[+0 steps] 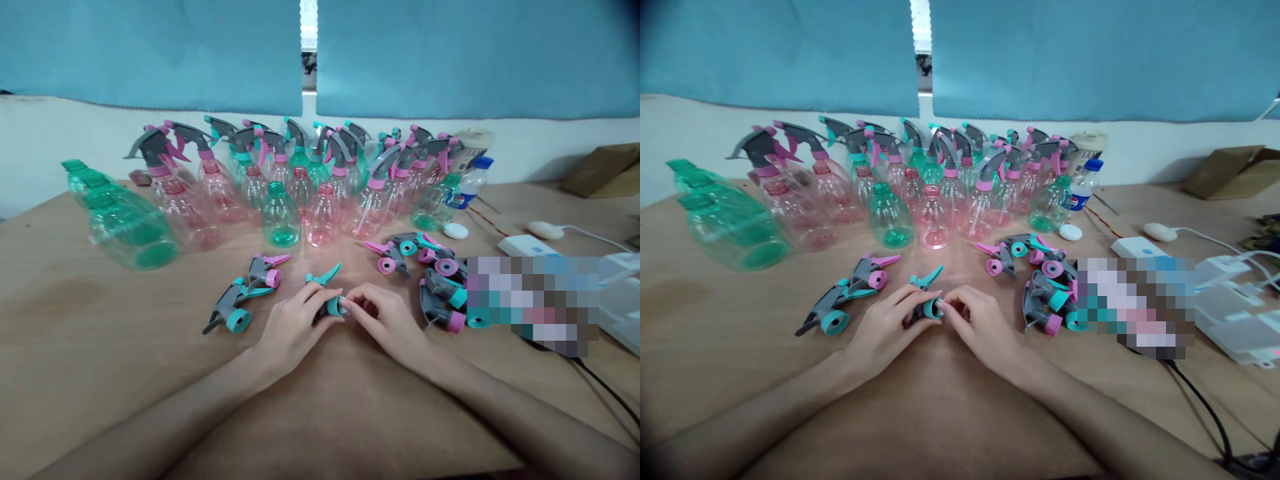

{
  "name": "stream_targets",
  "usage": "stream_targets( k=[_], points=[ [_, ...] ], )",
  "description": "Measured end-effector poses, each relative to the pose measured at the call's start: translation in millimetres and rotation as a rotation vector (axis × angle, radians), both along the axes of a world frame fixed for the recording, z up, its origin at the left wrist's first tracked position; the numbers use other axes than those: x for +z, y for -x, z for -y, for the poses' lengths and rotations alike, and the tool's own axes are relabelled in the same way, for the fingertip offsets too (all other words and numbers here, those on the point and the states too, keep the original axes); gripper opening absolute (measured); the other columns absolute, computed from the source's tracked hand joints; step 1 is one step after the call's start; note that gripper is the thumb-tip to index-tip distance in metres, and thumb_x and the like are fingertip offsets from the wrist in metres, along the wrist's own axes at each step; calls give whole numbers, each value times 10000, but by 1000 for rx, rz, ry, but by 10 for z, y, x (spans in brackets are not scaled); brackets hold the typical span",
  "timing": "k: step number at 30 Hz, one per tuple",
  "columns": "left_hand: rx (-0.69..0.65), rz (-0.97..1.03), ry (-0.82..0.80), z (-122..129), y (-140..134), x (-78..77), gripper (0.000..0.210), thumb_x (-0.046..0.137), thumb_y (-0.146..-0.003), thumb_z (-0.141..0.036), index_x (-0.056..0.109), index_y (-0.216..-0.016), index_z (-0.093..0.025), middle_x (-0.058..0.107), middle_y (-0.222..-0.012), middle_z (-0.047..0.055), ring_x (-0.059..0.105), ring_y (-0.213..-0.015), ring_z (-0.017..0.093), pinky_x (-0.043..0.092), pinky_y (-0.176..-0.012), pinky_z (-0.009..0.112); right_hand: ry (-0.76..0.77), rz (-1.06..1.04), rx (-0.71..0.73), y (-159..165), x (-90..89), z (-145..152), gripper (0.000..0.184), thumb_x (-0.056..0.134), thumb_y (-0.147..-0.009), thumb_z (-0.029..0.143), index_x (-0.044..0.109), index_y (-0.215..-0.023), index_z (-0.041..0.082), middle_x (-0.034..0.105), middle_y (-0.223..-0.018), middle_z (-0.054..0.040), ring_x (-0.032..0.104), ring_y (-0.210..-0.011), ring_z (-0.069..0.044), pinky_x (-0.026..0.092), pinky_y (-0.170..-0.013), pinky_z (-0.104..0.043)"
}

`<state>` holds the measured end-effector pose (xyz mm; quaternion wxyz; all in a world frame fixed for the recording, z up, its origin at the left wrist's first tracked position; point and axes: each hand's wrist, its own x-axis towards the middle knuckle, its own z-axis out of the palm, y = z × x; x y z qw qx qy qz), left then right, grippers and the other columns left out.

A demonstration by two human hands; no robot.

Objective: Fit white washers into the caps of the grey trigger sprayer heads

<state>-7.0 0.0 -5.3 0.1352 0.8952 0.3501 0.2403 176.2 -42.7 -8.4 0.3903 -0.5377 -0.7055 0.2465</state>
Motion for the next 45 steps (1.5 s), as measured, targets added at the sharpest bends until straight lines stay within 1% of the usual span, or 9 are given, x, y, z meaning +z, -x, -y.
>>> stream_targets(
  k=[4,6,12,16,20,25,33,39,45],
  points=[
    [51,59,63,-20,4,31,289,621,-851,-287,559,-1124,-215,575,-908,6,556,-704,141,461,-646,263,-12,-104,-1,-41,80,-12,139,493,-915,246,576,-818,190,591,-782,11,528,-696,-117,399,-640,-234],
    [52,87,85,-28,6,38,280,619,-854,-287,558,-1119,-219,568,-909,3,551,-727,143,458,-666,264,33,-167,13,-60,93,-29,158,497,-915,283,574,-812,191,574,-768,15,517,-673,-111,401,-622,-228],
    [-66,135,133,-25,1,32,235,593,-871,-264,568,-1100,-218,575,-912,1,534,-696,125,455,-656,252,295,-349,194,-66,2,-70,209,512,-892,376,560,-816,188,545,-741,18,523,-623,-102,450,-587,-222],
    [-108,152,129,-25,4,39,231,598,-869,-255,567,-1094,-215,569,-882,-6,529,-686,119,452,-647,245,338,-346,242,-75,17,-79,216,498,-896,375,571,-829,183,546,-740,15,524,-638,-102,465,-596,-218],
    [-112,163,128,-26,9,41,223,592,-872,-239,569,-1092,-212,563,-890,-1,525,-683,118,455,-647,248,285,-259,234,-87,60,-71,224,482,-908,362,588,-821,185,582,-741,7,536,-635,-108,460,-589,-225],
    [-96,169,123,-16,6,36,201,581,-877,-245,578,-1073,-201,563,-916,8,502,-642,105,461,-631,248,89,-114,61,-57,40,-32,213,572,-863,326,605,-707,184,604,-661,16,527,-600,-113,397,-545,-229],
    [-113,169,135,-21,7,36,216,611,-856,-214,578,-1068,-200,563,-922,3,505,-651,103,453,-639,236,59,-204,-91,2,-36,-10,218,658,-797,343,563,-684,182,607,-652,15,539,-570,-113,418,-528,-231],
    [-106,160,121,-24,7,29,199,582,-874,-245,574,-1067,-199,567,-903,5,506,-625,101,454,-613,239,41,-246,-110,6,-40,-8,206,681,-777,334,535,-725,198,590,-686,17,551,-592,-118,445,-541,-237],
    [-102,152,107,-19,5,37,216,573,-880,-270,577,-1085,-203,576,-894,10,511,-635,109,459,-608,242,-22,-180,-41,-1,-27,-11,116,632,-819,310,627,-757,212,638,-739,1,571,-631,-129,464,-561,-253]
  ],
)
